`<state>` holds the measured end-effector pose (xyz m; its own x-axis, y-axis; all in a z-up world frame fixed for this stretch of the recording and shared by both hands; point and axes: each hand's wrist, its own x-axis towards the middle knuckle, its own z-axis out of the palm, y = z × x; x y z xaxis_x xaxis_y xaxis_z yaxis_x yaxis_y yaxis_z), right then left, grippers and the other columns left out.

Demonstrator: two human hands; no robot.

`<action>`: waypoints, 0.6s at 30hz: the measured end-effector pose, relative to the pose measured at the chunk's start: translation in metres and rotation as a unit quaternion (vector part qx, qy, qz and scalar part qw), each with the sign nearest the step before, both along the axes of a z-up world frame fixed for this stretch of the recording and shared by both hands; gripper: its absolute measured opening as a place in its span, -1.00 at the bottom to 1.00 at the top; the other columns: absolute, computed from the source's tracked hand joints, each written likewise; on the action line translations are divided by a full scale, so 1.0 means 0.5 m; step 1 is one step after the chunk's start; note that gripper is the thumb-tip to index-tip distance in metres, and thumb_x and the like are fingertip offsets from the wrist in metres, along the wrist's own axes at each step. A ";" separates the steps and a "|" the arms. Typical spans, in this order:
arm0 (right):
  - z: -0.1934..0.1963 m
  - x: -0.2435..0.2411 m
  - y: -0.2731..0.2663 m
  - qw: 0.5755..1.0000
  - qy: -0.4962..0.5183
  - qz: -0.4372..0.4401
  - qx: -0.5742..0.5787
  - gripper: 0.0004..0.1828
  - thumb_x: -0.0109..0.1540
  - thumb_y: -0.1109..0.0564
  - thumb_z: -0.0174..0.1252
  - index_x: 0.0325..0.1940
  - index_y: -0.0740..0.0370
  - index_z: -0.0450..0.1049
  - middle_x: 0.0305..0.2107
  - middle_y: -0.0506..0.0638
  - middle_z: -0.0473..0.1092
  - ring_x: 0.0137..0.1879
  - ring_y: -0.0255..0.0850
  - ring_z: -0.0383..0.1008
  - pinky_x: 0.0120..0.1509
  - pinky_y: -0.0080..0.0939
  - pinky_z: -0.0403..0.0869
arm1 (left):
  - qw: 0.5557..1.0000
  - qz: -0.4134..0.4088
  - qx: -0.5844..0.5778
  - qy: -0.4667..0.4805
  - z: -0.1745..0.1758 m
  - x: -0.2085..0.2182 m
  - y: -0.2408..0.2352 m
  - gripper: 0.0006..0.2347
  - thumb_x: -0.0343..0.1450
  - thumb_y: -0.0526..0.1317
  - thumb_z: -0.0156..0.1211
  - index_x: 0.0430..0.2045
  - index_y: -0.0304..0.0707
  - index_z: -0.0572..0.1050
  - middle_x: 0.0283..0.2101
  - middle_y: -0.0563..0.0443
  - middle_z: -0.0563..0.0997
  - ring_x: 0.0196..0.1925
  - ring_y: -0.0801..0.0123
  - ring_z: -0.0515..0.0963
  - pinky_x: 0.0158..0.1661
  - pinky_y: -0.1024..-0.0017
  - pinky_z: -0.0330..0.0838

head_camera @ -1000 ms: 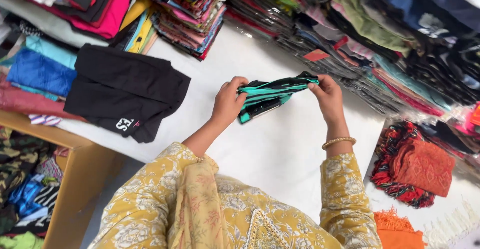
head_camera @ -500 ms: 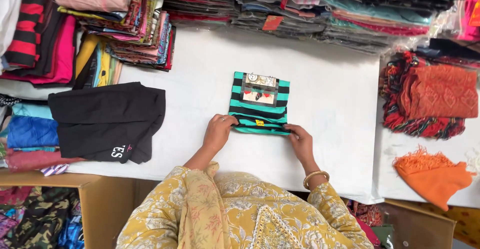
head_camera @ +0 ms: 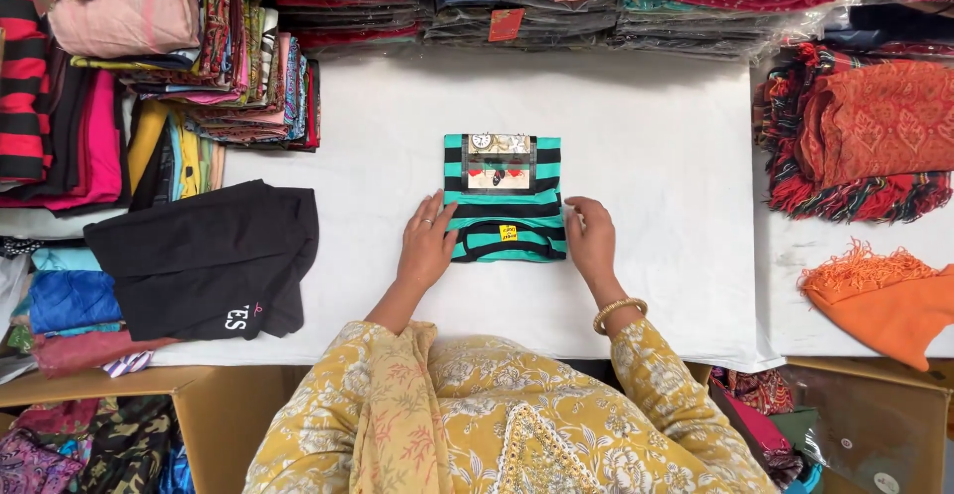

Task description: The person folds various garments, including a striped top, black t-shirts, and camouflage shorts, on a white table. They smooth each item, fold it into a compact rectangle, and place it onto a growing stack of folded clothes.

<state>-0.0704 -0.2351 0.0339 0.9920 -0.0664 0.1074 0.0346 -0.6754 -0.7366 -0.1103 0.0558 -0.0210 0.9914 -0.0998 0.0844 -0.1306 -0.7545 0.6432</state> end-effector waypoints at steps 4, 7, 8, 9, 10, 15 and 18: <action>-0.043 0.061 0.029 0.996 0.074 -0.040 0.031 -0.80 0.24 0.21 0.25 -0.07 0.31 0.50 -0.26 0.12 0.47 -0.18 -0.05 0.51 -0.07 -0.10 0.49 | 0.991 -0.034 0.104 0.079 0.006 0.011 -0.051 -0.43 0.45 0.00 0.14 0.39 0.03 0.15 0.53 -0.11 -0.03 0.55 0.02 -0.09 0.40 -0.13 -0.18; -0.083 0.071 0.021 0.994 0.093 -0.058 0.002 -0.80 0.24 0.18 0.27 -0.11 0.33 0.48 -0.32 0.12 0.46 -0.22 -0.04 0.48 -0.07 -0.08 0.48 | 0.975 -0.071 0.156 0.143 -0.002 0.011 -0.070 -0.36 0.46 0.14 0.05 0.46 0.19 0.00 0.57 -0.03 -0.25 0.60 0.10 -0.29 0.43 -0.17 -0.37; -0.088 0.072 0.019 0.995 0.078 -0.061 -0.025 -0.82 0.25 0.20 0.23 -0.08 0.31 0.48 -0.26 0.12 0.46 -0.14 -0.03 0.47 0.00 -0.06 0.46 | 0.978 -0.068 0.150 0.128 -0.009 0.012 -0.068 -0.37 0.47 0.14 0.03 0.47 0.21 -0.01 0.57 -0.03 -0.27 0.60 0.09 -0.30 0.43 -0.17 -0.38; -0.093 0.068 0.012 0.994 0.065 -0.064 -0.054 -0.82 0.26 0.22 0.20 -0.05 0.28 0.49 -0.20 0.12 0.46 -0.06 -0.01 0.46 0.08 -0.05 0.44 | 0.981 -0.065 0.142 0.115 -0.018 0.008 -0.070 -0.37 0.48 0.15 0.01 0.47 0.23 -0.02 0.57 -0.03 -0.29 0.60 0.09 -0.32 0.43 -0.17 -0.40; -0.093 0.064 0.014 0.994 0.067 -0.064 -0.056 -0.82 0.26 0.22 0.20 -0.05 0.28 0.49 -0.20 0.12 0.46 -0.06 -0.01 0.46 0.08 -0.05 0.44 | 0.981 -0.066 0.141 0.117 -0.017 0.006 -0.071 -0.37 0.48 0.15 0.01 0.47 0.23 -0.02 0.57 -0.03 -0.29 0.60 0.09 -0.32 0.43 -0.17 -0.40; -0.075 0.097 0.067 0.982 -0.066 0.041 -0.170 -0.52 0.37 0.08 0.07 0.38 0.18 0.31 0.36 0.12 0.23 0.50 0.04 0.14 0.51 0.17 0.10 | 0.983 -0.040 0.171 0.057 0.008 0.052 -0.074 -0.41 0.51 0.12 -0.01 0.48 0.30 -0.01 0.59 -0.01 -0.26 0.61 0.11 -0.28 0.43 -0.18 -0.38; -0.084 0.121 0.094 0.963 -0.057 0.093 -0.245 -0.37 0.40 -0.08 -0.03 0.55 0.05 0.13 0.51 0.04 0.02 0.63 0.00 -0.10 0.59 0.29 -0.13 | 0.981 -0.044 0.180 0.050 0.000 0.093 -0.083 -0.38 0.50 0.14 -0.01 0.49 0.27 -0.03 0.59 0.05 -0.25 0.61 0.15 -0.26 0.44 -0.17 -0.37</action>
<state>-0.0100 -0.1882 -0.0082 0.9618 0.1979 0.1894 0.2504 -0.9155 -0.3149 -0.0639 0.0143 -0.0212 0.9793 -0.1904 -0.0686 -0.1551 -0.9238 0.3499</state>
